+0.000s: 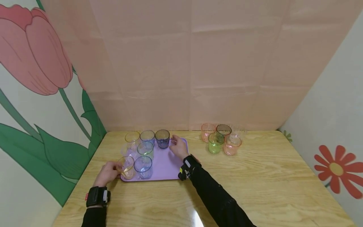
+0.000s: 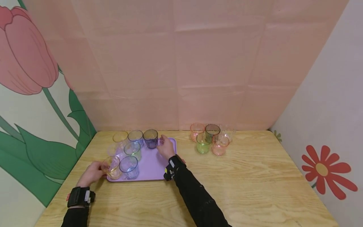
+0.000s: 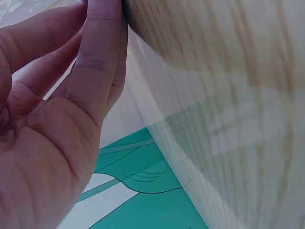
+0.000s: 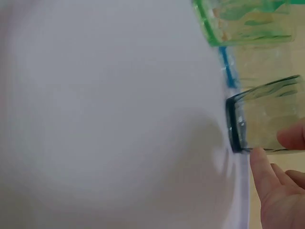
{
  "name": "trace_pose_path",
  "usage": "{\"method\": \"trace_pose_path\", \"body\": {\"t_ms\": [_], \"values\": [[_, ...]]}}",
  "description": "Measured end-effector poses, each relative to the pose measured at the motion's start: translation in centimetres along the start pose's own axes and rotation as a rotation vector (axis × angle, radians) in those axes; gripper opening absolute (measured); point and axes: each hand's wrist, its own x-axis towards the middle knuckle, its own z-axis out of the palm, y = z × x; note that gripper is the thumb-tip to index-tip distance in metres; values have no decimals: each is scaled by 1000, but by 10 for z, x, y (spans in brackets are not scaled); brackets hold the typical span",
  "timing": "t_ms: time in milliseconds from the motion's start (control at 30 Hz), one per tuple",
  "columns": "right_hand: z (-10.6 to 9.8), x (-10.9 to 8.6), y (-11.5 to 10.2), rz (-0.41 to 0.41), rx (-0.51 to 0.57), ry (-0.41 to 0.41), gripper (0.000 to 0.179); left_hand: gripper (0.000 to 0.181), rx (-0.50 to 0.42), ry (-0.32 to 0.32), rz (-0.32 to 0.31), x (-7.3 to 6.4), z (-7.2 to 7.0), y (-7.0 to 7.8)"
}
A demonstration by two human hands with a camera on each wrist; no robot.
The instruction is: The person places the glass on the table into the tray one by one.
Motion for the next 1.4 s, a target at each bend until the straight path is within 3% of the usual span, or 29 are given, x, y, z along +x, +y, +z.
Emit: {"method": "trace_pose_path", "body": {"t_ms": [500,1033,1233,1400], "values": [[-13,-20,0,-126,150,37,53,12,1,4,18,0,1,-2],[-36,-45,6,-178,160,77,40,11,48,4,20,-2,0,-1],[-52,-60,-10,-159,149,76,35,12,42,4,20,-2,0,-1],[-59,-54,13,-163,125,141,30,13,42,1,14,0,0,-1]]}}
